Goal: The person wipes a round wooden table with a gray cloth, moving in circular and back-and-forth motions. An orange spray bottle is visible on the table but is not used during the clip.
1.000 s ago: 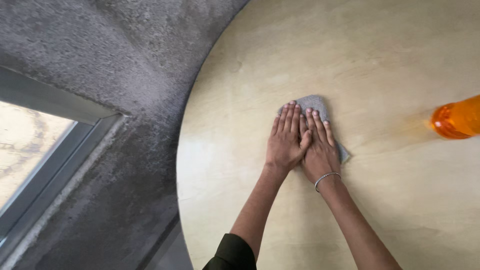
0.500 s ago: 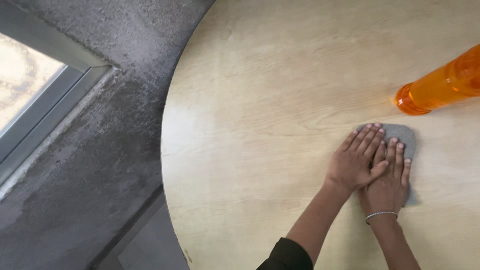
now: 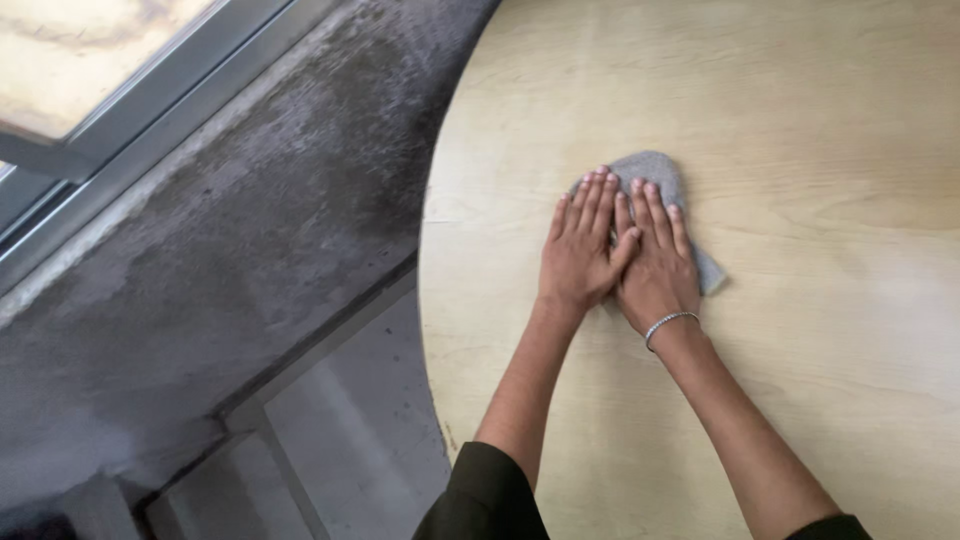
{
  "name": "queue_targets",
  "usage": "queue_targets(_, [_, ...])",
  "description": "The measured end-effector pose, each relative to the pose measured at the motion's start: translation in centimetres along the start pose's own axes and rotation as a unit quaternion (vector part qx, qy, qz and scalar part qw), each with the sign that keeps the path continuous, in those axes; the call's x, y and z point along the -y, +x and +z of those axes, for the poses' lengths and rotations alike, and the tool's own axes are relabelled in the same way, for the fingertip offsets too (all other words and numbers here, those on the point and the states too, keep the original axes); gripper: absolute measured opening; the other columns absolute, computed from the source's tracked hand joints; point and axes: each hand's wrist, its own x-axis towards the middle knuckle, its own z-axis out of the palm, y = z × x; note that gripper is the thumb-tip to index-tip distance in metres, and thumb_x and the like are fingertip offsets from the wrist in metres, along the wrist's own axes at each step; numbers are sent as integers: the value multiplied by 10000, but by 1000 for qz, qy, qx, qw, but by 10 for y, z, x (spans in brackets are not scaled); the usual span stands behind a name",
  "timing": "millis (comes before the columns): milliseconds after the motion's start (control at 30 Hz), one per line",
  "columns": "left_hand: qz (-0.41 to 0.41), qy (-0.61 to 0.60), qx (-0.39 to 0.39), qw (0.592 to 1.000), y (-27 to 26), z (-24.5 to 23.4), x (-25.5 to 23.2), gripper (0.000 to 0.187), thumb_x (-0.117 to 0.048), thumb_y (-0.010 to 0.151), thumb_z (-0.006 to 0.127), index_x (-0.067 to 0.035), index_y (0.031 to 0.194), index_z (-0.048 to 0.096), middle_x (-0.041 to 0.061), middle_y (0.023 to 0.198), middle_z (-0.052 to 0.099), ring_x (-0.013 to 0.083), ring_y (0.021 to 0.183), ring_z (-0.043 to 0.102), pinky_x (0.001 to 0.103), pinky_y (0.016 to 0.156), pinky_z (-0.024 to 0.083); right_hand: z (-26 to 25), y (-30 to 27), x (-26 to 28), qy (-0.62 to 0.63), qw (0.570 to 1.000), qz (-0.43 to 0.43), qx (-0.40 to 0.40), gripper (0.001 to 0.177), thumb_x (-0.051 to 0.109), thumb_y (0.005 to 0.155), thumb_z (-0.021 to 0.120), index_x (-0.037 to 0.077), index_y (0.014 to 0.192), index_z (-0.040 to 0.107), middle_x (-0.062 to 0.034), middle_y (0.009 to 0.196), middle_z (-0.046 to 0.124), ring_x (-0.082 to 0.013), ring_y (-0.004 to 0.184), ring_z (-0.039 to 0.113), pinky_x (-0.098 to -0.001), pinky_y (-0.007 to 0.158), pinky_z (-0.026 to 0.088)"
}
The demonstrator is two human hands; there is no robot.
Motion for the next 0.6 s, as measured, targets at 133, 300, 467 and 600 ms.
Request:
queue_targets(133, [-99, 13, -19, 995, -25, -43, 66, 748, -542, 1047, 352, -54, 1612, 312, 111, 1696, 292, 241, 1590, 221, 442, 1299, 112, 9, 39, 66, -49, 991, -123, -9, 674, 347, 1042, 367, 83, 1636, 193, -93, 1719, 161, -200, 1589, 110, -374, 1289, 69])
queue_targets(300, [-194, 26, -19, 981, -98, -88, 104, 739, -497, 1083, 332, -3, 1627, 249, 157, 1713, 233, 273, 1610, 154, 453, 1299, 77, 17, 36, 136, 74, 961, -265, 2, 680, 314, 974, 374, 53, 1591, 254, -117, 1673, 222, -221, 1544, 166, -402, 1257, 106])
queue_targets(467, [-220, -9, -8, 975, -142, -109, 91, 784, -529, 1055, 345, 14, 1612, 239, 183, 1706, 207, 296, 1604, 140, 436, 1286, 88, 10, 2, 147, 133, 940, -314, 14, 675, 309, 967, 379, 41, 1578, 277, -104, 1651, 268, -208, 1532, 214, -409, 1243, 144])
queue_targets(600, [-182, 0, -17, 983, -112, -97, 114, 792, -540, 1058, 334, 19, 1612, 247, 196, 1707, 215, 307, 1604, 156, 439, 1289, 113, 21, 32, 140, 112, 946, -303, 3, 677, 333, 963, 376, 43, 1568, 283, -109, 1654, 259, -218, 1526, 207, -405, 1238, 154])
